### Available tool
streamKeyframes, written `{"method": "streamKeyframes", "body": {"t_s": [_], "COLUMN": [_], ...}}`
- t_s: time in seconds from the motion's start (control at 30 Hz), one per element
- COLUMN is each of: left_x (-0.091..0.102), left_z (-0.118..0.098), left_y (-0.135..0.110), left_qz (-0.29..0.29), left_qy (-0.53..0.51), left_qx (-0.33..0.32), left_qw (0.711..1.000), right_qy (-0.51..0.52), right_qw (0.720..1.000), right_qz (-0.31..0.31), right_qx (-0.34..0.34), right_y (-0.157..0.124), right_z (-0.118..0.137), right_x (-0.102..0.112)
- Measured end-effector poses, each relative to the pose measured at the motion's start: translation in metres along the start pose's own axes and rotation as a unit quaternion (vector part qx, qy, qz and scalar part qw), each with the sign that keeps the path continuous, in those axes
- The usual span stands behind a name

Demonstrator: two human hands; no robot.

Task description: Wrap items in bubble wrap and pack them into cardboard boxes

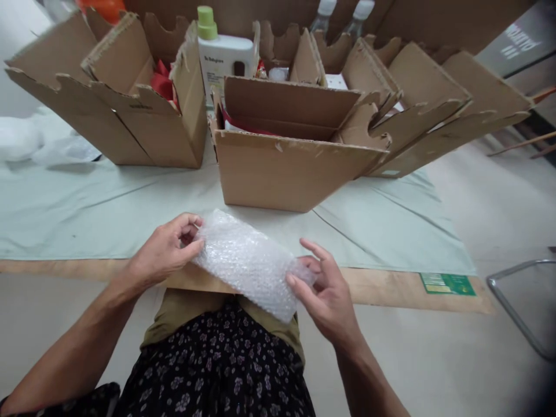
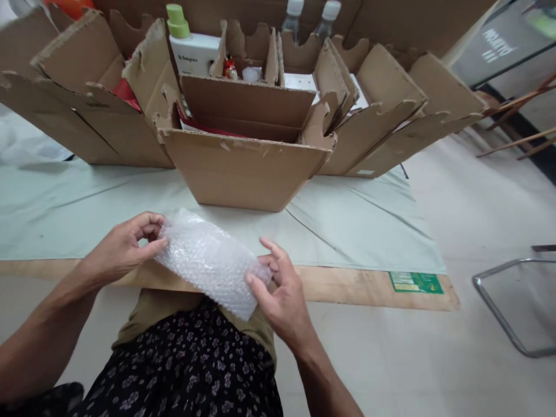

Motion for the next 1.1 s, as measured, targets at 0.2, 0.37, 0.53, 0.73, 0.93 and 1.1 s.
{"method": "streamKeyframes", "body": {"t_s": [0.2,0.37,0.53,0.73,0.93,1.1], "left_x": [-0.006,-0.041,-0.022,-0.060,-0.068,-0.058], "left_z": [-0.014,-0.037,-0.052,-0.067,-0.061,-0.040], "left_y": [0.034,0.059,0.001,-0.106,-0.107,-0.082], "left_qz": [-0.004,-0.045,-0.200,-0.047,-0.152,-0.126], "left_qy": [0.143,0.265,0.216,0.164,0.072,-0.087], "left_qx": [-0.084,-0.163,-0.244,-0.417,-0.342,-0.164], "left_qw": [0.986,0.949,0.924,0.893,0.925,0.974], "right_qy": [-0.027,-0.080,-0.073,0.077,0.222,0.003], "right_qw": [0.999,0.997,0.995,0.993,0.951,0.999], "right_qz": [0.029,0.010,0.033,0.015,0.052,-0.009], "right_qx": [-0.005,0.015,0.061,-0.091,-0.207,0.039], "right_y": [-0.046,-0.064,-0.061,-0.055,-0.064,-0.048], "right_z": [-0.018,-0.027,-0.018,-0.033,-0.051,-0.012], "right_x": [-0.037,-0.049,-0.052,-0.048,-0.051,-0.011]}}
Point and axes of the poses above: each hand's wrist, its own y-axis towards the middle knuckle, its own x-axis out of the back of the hand, z = x × y, the point moved 8 cm from there along y, towards the middle knuckle, and after that the axes turned 13 degrees about y, right-handed, at the moved point
